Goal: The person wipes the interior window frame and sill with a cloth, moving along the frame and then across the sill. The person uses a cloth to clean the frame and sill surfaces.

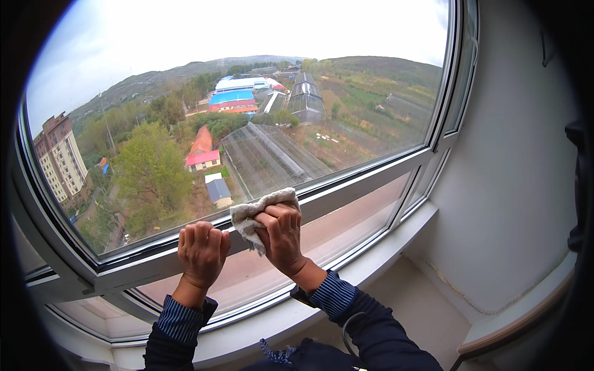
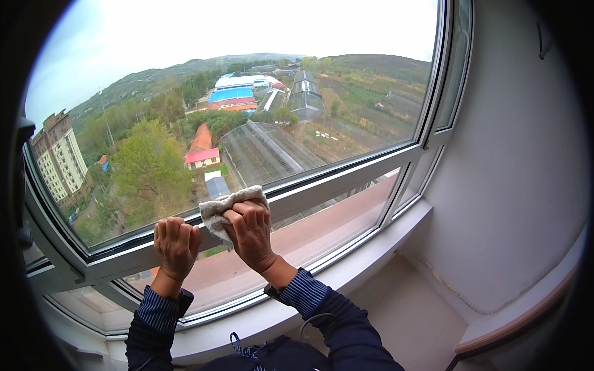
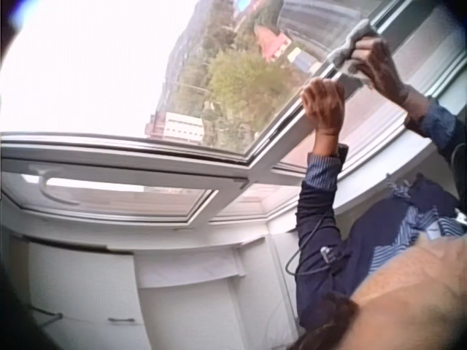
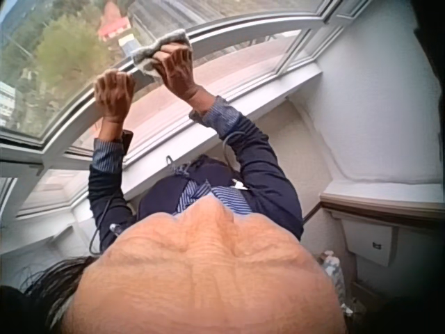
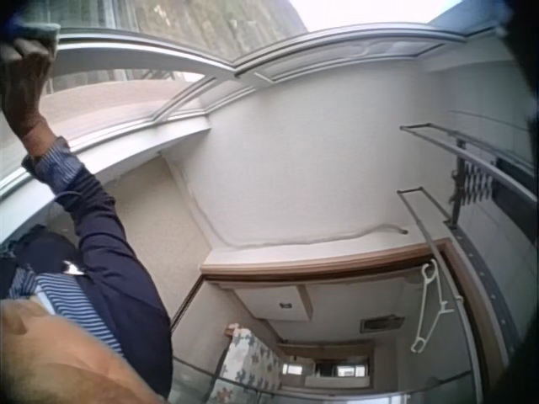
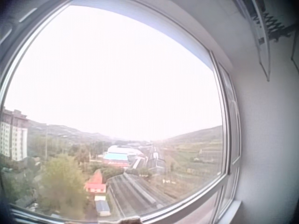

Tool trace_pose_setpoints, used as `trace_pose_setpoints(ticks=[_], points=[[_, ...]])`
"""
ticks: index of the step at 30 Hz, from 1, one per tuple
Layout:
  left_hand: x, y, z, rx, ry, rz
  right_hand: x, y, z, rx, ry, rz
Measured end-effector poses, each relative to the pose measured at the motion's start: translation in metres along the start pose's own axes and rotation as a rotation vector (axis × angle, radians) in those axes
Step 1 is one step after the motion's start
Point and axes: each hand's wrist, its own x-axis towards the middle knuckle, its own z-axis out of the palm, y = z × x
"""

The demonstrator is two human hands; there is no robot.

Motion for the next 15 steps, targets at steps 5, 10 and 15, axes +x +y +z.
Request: trace_pose_setpoints(ticks=[5, 10, 15], points=[[0.0, 0.0, 0.0, 0.0, 0.017, 0.006, -0.005, 0.079, -0.045, -0.038, 0.018, -0.052], [0.0, 0.0, 0.001, -0.003, 0.005, -0.01, -0.002, 0.153, -0.087, -0.25, 0.276, 0.191], [0.001, 0.002, 0.003, 0.003, -0.008, -0.036, 0.0, 0.035, -0.017, -0.101, 0.191, 0.112]])
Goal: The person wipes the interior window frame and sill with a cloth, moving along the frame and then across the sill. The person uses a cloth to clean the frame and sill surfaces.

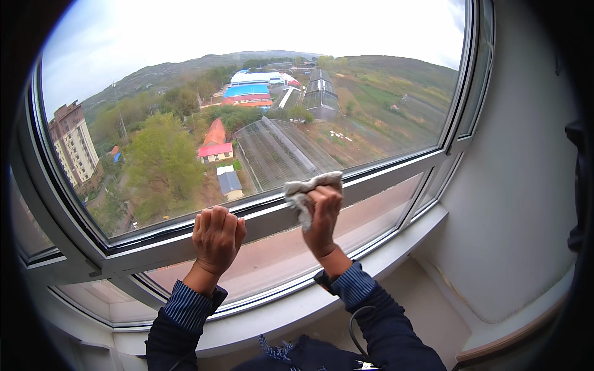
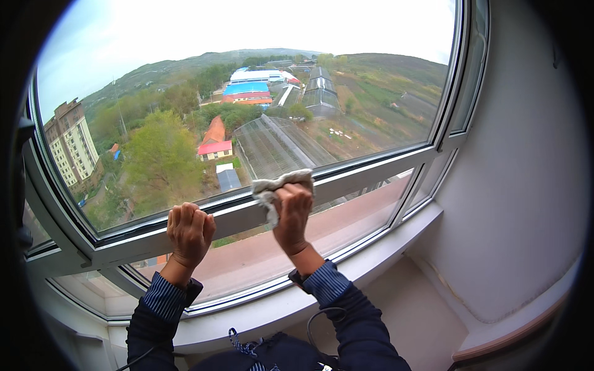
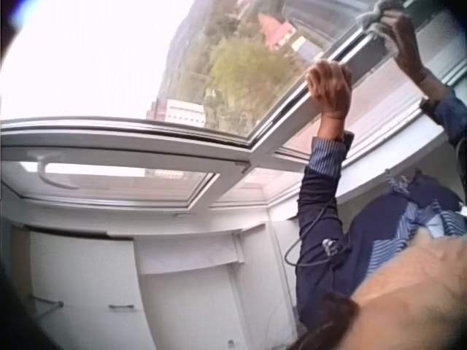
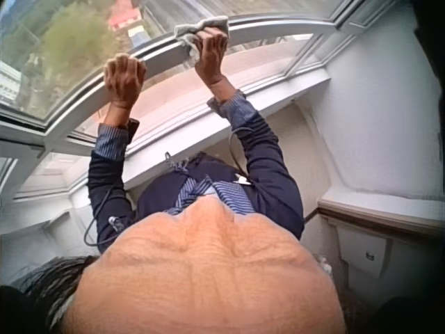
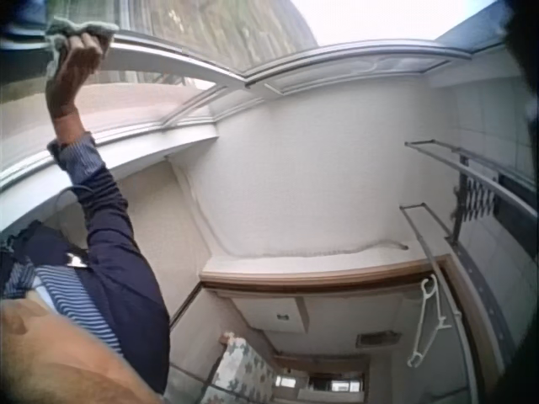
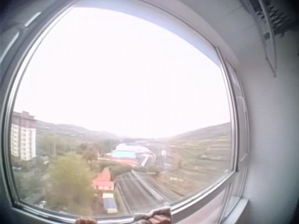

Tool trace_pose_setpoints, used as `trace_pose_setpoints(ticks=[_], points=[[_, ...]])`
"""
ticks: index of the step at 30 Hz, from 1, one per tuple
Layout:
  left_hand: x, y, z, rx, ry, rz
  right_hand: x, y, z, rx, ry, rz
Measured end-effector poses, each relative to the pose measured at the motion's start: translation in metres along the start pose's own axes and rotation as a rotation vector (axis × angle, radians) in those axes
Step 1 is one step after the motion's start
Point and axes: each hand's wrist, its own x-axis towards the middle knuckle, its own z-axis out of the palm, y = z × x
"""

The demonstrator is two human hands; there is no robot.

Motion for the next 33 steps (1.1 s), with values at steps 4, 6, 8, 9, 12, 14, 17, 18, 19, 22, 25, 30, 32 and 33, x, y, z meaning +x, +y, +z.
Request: trace_pose_setpoints(ticks=[4, 6, 8, 9, 12, 14, 17, 18, 19, 22, 25, 30, 32, 33], points=[[0.001, 0.0, 0.0, 0.013, 0.05, 0.009, -0.005, -0.083, 0.026, 0.137, -0.215, -0.088], [0.001, 0.0, 0.0, 0.004, 0.069, 0.005, -0.003, -0.08, 0.022, 0.164, -0.241, -0.101], [0.001, 0.0, 0.0, -0.014, 0.053, -0.002, 0.0, -0.05, 0.008, 0.189, -0.341, -0.172], [0.0, 0.001, 0.0, -0.019, 0.03, -0.008, 0.001, -0.029, 0.0, 0.163, -0.34, -0.153], [0.0, 0.001, 0.0, -0.011, 0.032, -0.021, 0.011, 0.052, -0.036, -0.018, -0.184, -0.163], [0.0, 0.001, 0.001, -0.002, 0.052, -0.005, 0.021, 0.102, -0.062, -0.101, -0.035, -0.119], [-0.001, 0.001, 0.002, 0.026, 0.049, -0.006, 0.026, 0.129, -0.074, -0.109, 0.083, 0.14], [-0.001, 0.002, 0.003, 0.026, 0.049, -0.012, 0.026, 0.123, -0.072, -0.077, 0.125, 0.094], [-0.001, 0.002, 0.004, 0.031, 0.055, -0.009, 0.021, 0.106, -0.062, -0.069, 0.096, 0.098], [-0.002, 0.002, 0.004, 0.029, 0.062, -0.011, 0.002, 0.02, -0.021, 0.051, -0.029, 0.062], [-0.003, 0.002, 0.003, 0.04, 0.062, 0.002, -0.011, -0.05, 0.005, 0.266, -0.171, -0.034], [-0.002, 0.002, 0.004, 0.015, 0.089, -0.016, 0.0, -0.006, -0.013, 0.159, -0.203, -0.101], [-0.002, 0.002, 0.003, 0.026, 0.092, -0.012, 0.009, 0.05, -0.035, 0.078, -0.038, -0.089], [-0.001, 0.002, 0.004, 0.023, 0.096, -0.013, 0.016, 0.077, -0.048, 0.031, 0.009, -0.07]])
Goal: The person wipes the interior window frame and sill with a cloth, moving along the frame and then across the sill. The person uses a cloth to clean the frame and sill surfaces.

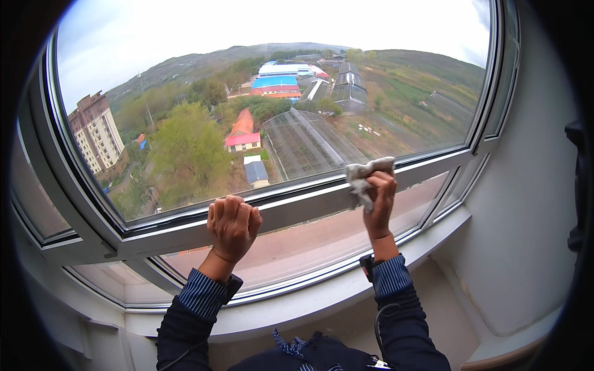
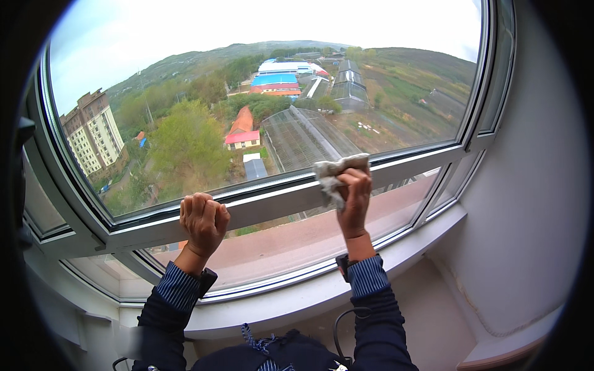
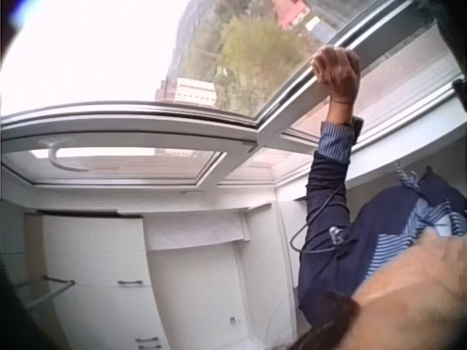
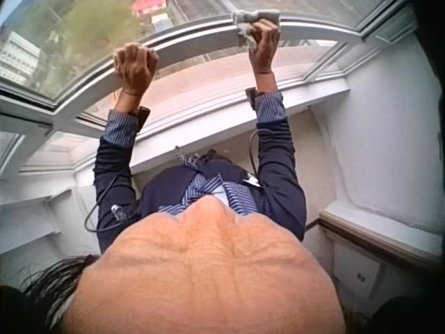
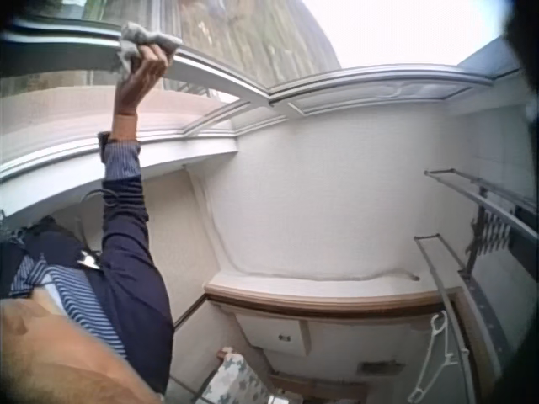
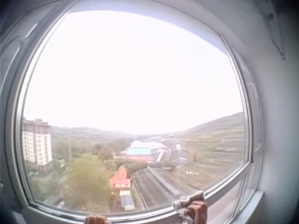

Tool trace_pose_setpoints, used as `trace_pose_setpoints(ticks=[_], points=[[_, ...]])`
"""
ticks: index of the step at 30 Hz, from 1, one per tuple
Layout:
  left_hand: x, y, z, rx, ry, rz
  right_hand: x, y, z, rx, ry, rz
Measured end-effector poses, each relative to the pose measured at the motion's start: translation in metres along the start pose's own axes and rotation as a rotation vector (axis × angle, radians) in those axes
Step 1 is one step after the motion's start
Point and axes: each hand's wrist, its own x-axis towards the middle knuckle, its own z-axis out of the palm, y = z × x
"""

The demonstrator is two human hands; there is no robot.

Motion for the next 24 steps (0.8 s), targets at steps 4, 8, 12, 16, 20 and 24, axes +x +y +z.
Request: trace_pose_setpoints(ticks=[4, 8, 12, 16, 20, 24], points=[[0.0, 0.002, 0.001, 0.009, -0.005, -0.017, 0.009, 0.023, -0.01, -0.063, 0.162, 0.286], [0.001, 0.002, 0.0, 0.0, -0.028, -0.029, -0.014, -0.077, 0.043, 0.06, 0.019, 0.132], [0.001, 0.0, -0.002, 0.056, -0.043, -0.01, -0.031, -0.149, 0.076, 0.279, -0.174, 0.016], [0.001, 0.001, 0.001, -0.004, -0.012, -0.021, -0.016, -0.098, 0.049, 0.169, -0.206, -0.046], [0.0, 0.001, 0.003, 0.0, 0.007, -0.016, -0.002, -0.014, 0.006, -0.089, -0.01, 0.015], [0.0, 0.001, 0.002, 0.036, -0.025, -0.015, -0.006, -0.013, 0.012, -0.117, 0.017, 0.168]])
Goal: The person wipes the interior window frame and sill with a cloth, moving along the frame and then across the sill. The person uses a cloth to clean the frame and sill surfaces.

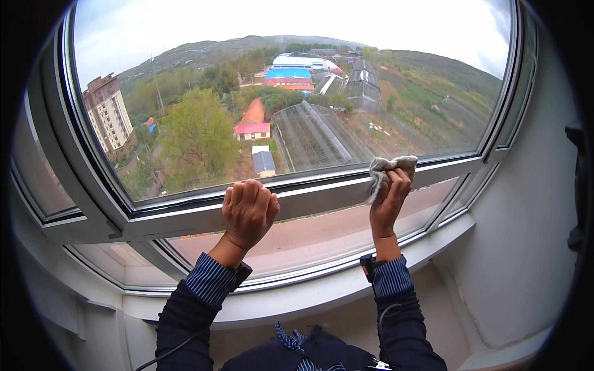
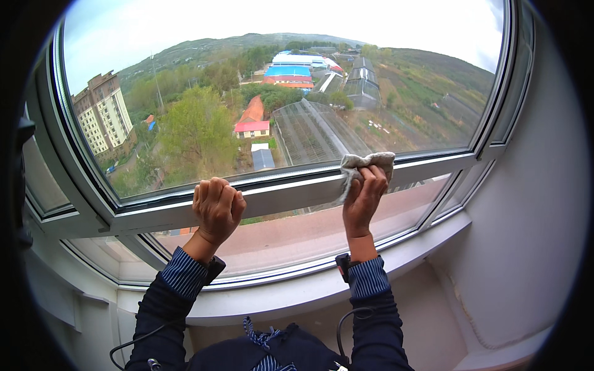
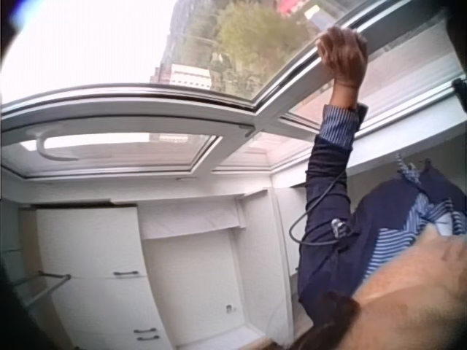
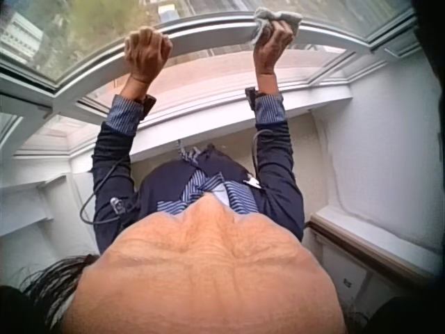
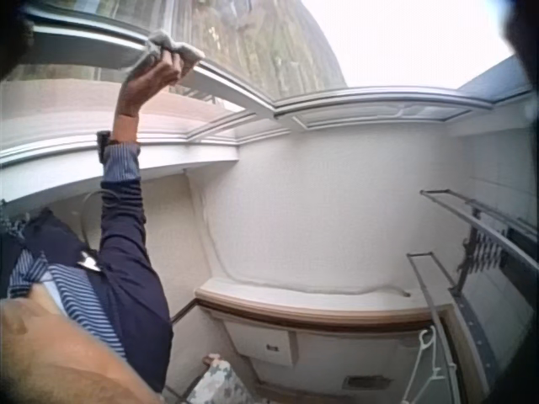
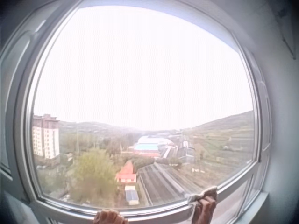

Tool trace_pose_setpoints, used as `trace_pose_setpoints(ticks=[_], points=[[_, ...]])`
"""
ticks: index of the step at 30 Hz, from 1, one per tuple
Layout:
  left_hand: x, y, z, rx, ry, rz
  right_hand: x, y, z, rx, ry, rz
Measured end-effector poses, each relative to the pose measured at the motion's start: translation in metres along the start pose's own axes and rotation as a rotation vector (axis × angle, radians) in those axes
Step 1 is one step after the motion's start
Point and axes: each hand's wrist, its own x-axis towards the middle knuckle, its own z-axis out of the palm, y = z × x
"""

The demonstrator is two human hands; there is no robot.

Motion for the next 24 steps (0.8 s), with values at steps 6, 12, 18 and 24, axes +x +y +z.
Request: trace_pose_setpoints(ticks=[6, 12, 18, 24], points=[[0.003, 0.002, 0.0, -0.027, 0.03, 0.003, -0.034, -0.108, 0.037, 0.22, -0.175, -0.122], [0.003, 0.002, -0.001, -0.02, 0.032, 0.005, -0.01, -0.039, 0.01, 0.115, -0.152, -0.219], [0.003, 0.002, 0.001, -0.018, 0.037, 0.013, 0.013, 0.021, -0.013, 0.021, 0.02, 0.011], [0.002, 0.002, -0.002, -0.002, 0.017, 0.0, -0.032, -0.117, 0.035, 0.229, -0.174, -0.115]])
